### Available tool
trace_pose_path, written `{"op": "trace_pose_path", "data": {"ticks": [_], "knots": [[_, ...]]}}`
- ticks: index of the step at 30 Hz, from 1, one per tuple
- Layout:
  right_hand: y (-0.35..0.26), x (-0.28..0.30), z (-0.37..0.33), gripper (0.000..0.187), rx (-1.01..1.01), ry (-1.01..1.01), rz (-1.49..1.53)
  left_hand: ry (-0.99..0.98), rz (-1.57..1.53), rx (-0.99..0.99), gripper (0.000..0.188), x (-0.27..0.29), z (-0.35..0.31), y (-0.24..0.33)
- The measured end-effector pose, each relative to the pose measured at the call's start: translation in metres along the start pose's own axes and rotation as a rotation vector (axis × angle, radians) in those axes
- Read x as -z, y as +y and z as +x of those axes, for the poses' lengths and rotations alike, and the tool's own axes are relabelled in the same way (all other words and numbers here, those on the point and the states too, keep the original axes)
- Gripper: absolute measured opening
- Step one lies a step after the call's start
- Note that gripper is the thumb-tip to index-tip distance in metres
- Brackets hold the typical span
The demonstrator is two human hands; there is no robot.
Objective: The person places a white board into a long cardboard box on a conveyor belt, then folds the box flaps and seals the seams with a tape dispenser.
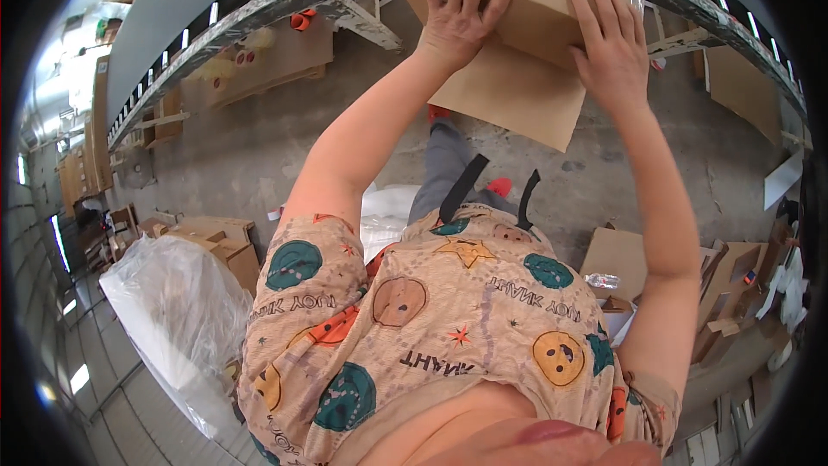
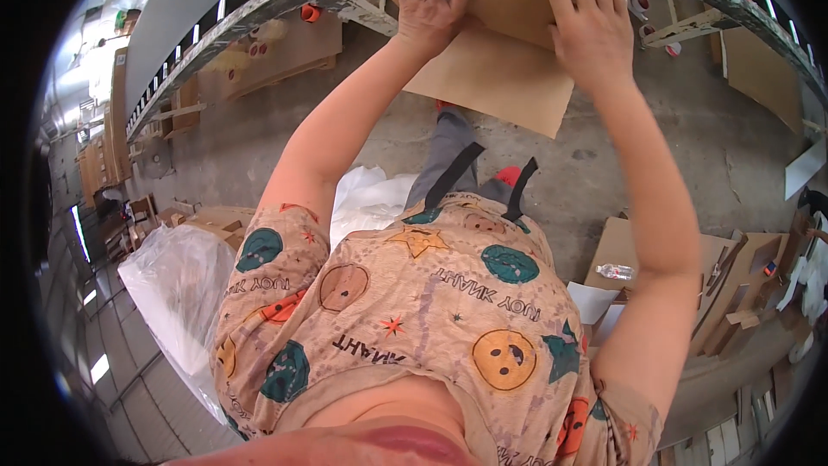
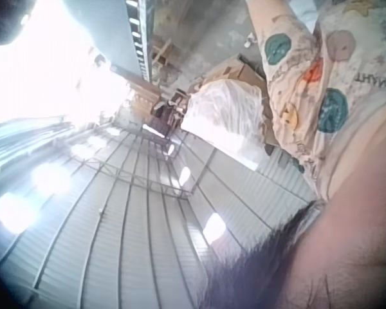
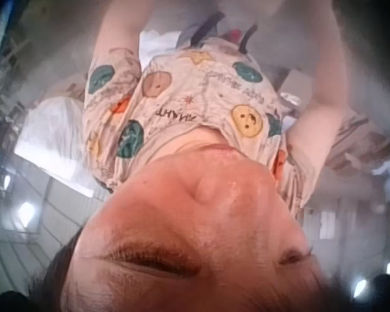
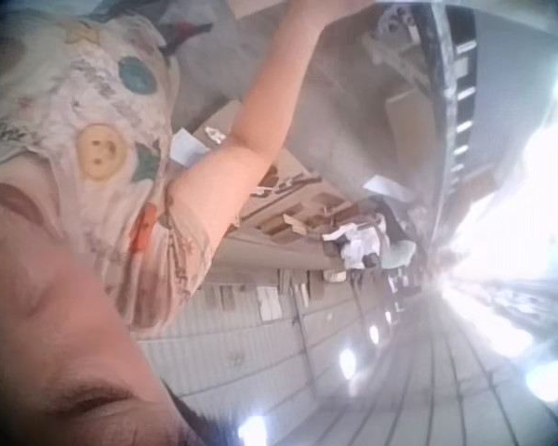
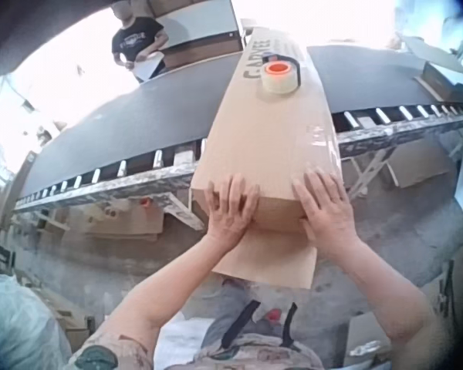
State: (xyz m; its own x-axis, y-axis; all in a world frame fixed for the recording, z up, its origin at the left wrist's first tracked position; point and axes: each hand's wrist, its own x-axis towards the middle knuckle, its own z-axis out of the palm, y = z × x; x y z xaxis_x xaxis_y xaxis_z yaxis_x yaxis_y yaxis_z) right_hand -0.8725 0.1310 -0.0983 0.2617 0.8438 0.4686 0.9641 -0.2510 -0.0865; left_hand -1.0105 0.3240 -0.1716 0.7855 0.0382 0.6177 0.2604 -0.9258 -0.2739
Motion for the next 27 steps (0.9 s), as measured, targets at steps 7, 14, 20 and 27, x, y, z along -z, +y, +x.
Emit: {"op": "trace_pose_path", "data": {"ticks": [7, 14, 20, 27], "knots": [[-0.117, -0.071, -0.157, 0.041, -0.977, -0.855, 1.391, -0.036, -0.252, 0.057, 0.070, 0.007, -0.004, -0.006], [-0.117, -0.061, -0.066, 0.031, -1.354, -0.095, 2.076, 0.084, -0.141, 0.014, 0.076, -0.007, -0.008, -0.024], [-0.109, -0.044, -0.035, 0.036, -1.454, -0.136, 1.893, -0.071, -0.087, -0.122, 0.086, 0.026, 0.008, -0.047], [-0.067, -0.022, 0.028, 0.038, -1.417, -0.335, 1.986, -0.223, -0.238, -0.422, 0.092, 0.042, 0.041, -0.111]]}}
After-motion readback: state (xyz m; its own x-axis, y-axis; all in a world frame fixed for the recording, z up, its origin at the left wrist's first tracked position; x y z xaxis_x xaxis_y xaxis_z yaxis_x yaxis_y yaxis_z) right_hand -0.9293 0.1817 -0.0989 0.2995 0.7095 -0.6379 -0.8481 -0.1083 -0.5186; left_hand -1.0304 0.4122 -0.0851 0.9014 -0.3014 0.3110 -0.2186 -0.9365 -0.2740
